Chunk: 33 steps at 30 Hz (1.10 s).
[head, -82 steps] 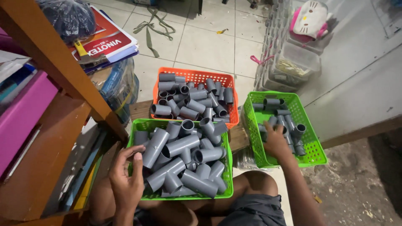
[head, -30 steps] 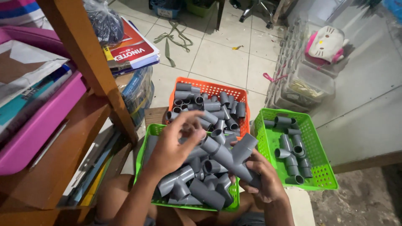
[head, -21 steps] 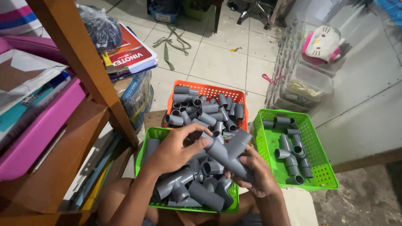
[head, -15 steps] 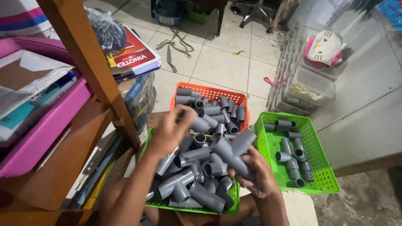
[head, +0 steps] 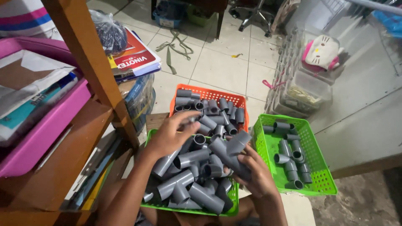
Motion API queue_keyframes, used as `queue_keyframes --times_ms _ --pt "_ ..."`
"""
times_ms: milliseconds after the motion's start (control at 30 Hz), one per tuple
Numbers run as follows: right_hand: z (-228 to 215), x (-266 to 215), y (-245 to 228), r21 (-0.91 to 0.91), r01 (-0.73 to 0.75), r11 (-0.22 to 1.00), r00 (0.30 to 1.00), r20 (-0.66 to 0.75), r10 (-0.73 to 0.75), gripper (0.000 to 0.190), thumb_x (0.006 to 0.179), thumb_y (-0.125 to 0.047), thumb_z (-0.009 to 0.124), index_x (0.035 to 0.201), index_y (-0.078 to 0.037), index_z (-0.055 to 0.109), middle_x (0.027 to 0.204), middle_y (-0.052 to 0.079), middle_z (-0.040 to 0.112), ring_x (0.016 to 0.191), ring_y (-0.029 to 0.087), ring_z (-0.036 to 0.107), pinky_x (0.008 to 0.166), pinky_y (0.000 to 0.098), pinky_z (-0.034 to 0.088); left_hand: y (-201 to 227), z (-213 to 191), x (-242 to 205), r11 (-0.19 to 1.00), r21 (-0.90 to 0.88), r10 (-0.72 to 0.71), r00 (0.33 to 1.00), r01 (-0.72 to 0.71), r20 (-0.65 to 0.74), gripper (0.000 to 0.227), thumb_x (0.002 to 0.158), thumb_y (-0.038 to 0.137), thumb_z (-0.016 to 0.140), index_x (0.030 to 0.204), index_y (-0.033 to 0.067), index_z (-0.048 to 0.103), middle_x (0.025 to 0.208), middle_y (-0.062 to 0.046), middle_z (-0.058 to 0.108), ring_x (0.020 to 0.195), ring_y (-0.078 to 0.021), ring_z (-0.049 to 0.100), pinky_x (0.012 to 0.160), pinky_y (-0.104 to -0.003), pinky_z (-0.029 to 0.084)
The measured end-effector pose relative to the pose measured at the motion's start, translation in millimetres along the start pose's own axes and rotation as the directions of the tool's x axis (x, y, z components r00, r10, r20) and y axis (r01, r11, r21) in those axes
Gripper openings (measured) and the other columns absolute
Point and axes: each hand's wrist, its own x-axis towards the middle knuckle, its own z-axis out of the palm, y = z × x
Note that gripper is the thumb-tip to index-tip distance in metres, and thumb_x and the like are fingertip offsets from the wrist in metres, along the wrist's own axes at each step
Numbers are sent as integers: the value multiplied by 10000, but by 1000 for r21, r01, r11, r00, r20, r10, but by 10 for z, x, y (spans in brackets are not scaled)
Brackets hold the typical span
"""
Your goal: Sorting various PVC pipe fittings into different baskets based on their type
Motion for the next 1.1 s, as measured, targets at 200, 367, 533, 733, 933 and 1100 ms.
queue_keyframes --times_ms 200,367,533,733,933,1100 --pt "286 186 -33 -275 -67 959 990 -135 30 518 852 -192 641 1357 -86 682 877 157 662 510 197 516 343 315 346 431 61 -223 982 38 -190 934 187 303 695 851 564 570 1470 249 535 845 13 696 501 -83 402 594 -268 389" --pt "454 170 -100 -293 -76 953 992 -121 42 380 945 -304 602 1281 -127 630 873 97 587 485 148 474 342 268 290 40 146 -194 978 -151 -128 985 145 116 422 860 437 689 1175 167 606 990 -27 768 809 -134 717 694 -270 544" --pt "175 342 174 -351 189 917 981 107 -161 216 994 -231 623 1103 -46 649 551 44 515 380 81 382 337 245 307 -202 210 -219 849 -509 -200 977 138 -70 338 884 294 735 1111 93 585 942 -76 680 676 -168 703 573 -270 586" --pt "86 656 172 -344 439 830 881 -14 -473 339 997 -185 634 1228 63 646 648 109 576 415 117 554 309 209 433 -448 212 -216 775 -632 -217 931 -18 -293 326 954 230 710 1072 -55 603 803 -217 652 576 -277 721 514 -379 666" --pt "359 562 -120 -792 448 414 782 123 -611 675 938 -204 709 1516 32 451 1253 438 529 1141 606 584 855 606 578 -157 101 -343 846 -533 -130 966 -9 -222 318 936 252 717 1015 -48 646 674 -205 682 507 -248 710 490 -365 636" --pt "445 496 -17 -528 339 779 941 183 -285 444 1038 -366 490 1339 -132 717 1174 202 715 1089 285 662 956 440 559 -262 259 -272 868 -496 -1 1000 -1 -4 300 944 302 711 986 6 679 722 -118 655 631 -176 652 569 -326 575"
